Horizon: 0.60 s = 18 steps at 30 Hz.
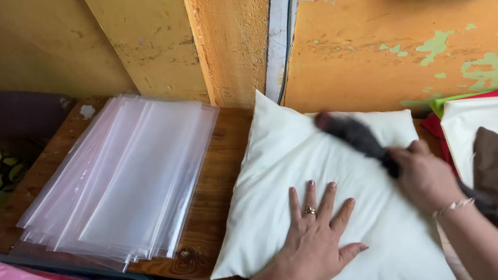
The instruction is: Brushing a pillow to remove lint and then inserting it into a plastic bag for packaging.
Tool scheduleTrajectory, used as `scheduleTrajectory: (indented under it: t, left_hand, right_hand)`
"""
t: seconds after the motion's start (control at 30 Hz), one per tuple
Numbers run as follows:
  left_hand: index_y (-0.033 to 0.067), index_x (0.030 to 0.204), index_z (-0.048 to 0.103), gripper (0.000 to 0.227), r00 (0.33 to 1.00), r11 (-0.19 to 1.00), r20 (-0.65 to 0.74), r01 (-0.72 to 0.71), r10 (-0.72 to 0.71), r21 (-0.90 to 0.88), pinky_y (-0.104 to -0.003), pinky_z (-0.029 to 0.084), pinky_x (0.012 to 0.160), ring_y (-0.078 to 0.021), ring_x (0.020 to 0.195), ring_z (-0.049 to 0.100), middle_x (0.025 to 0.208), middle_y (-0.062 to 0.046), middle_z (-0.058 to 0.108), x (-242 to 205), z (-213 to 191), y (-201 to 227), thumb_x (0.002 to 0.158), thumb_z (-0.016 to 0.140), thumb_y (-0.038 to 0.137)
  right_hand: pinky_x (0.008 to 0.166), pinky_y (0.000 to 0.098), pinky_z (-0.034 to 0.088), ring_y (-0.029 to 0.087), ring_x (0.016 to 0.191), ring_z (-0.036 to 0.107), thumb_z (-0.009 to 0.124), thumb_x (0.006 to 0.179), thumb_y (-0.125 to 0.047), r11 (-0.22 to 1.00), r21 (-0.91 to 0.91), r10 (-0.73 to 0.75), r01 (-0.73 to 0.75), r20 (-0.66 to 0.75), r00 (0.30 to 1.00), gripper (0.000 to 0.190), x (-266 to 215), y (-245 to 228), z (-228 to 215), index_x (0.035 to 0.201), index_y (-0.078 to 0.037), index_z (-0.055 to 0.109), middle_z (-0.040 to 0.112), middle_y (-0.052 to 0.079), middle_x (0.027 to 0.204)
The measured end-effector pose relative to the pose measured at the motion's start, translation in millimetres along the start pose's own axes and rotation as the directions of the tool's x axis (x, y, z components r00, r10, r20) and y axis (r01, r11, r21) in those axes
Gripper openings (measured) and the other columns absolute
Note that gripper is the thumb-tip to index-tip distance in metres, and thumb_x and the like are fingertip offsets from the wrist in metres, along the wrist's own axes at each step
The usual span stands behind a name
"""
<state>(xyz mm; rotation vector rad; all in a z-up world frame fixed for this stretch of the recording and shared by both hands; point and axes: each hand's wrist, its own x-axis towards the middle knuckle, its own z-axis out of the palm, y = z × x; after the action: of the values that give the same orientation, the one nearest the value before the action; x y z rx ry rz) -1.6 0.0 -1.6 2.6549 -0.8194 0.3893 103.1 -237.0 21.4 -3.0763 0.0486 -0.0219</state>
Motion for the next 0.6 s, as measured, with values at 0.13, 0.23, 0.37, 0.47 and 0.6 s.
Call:
scheduleTrajectory:
  t: [0.13,0.23,0.37,0.47,0.6]
  left_hand:
    - [0.0138,0.143,0.031,0.08,0.999,1.0,0.035,-0.023,0.022,0.017,-0.07,0.002,0.104,-0.0535,0.133,0.015,0.15,-0.023,0.02,0.4,-6.4,0.8,0.085,0.017,0.068]
    - [0.0073,0.142,0.032,0.097,0.999,0.985,0.021,-0.037,0.041,-0.168,-0.07,-0.004,0.102,-0.0573,0.134,0.008,0.148,-0.03,0.019,0.4,-19.9,4.1,0.075,0.014,0.075]
    - [0.0069,0.129,0.051,0.081,0.977,0.976,-0.195,-0.128,0.092,-0.177,-0.076,0.009,0.101,-0.0521,0.129,0.029,0.135,-0.026,0.038,1.0,-17.3,10.6,0.063,0.059,0.052]
    - [0.005,0.098,0.056,0.035,0.971,0.979,-0.211,-0.144,0.113,-0.141,-0.08,0.012,0.1,-0.049,0.122,0.038,0.113,-0.019,0.046,-4.1,-26.5,13.7,0.065,0.063,0.015]
    - [0.0092,0.087,0.073,0.018,0.954,0.987,0.256,0.156,-0.157,0.023,-0.078,-0.003,0.106,-0.044,0.131,0.03,0.109,-0.012,0.057,6.8,-63.3,-3.9,0.085,0.056,0.015]
  right_hand:
    - [0.082,0.0529,0.048,0.046,0.089,0.062,0.037,0.087,-0.016,0.96,0.098,0.261,-0.263,0.031,0.965,0.048,36.8,51.3,4.2,0.128,-0.026,0.059,0.049,0.019,0.111]
    - [0.076,0.0462,0.046,0.044,0.078,0.058,0.051,0.088,-0.021,0.978,0.201,0.107,-0.058,-0.245,0.964,0.033,48.4,55.1,7.9,0.112,-0.006,0.068,0.054,0.023,0.098]
    - [0.088,0.0425,0.043,0.033,0.108,0.055,0.054,0.079,-0.02,0.945,0.3,-0.074,0.128,-0.184,0.98,0.04,50.4,2.9,-10.9,0.118,-0.013,0.057,0.044,0.005,0.133]
    - [0.086,0.0446,0.044,0.038,0.106,0.057,0.046,0.08,-0.022,0.968,0.25,-0.008,-0.007,0.061,0.998,0.047,50.8,1.4,-1.4,0.126,-0.021,0.055,0.05,0.008,0.128]
    - [0.073,0.0441,0.047,0.038,0.09,0.062,0.039,0.083,-0.018,0.976,0.024,0.208,-0.218,0.211,0.955,0.027,19.8,-0.7,-31.2,0.093,-0.006,0.061,0.068,0.02,0.097]
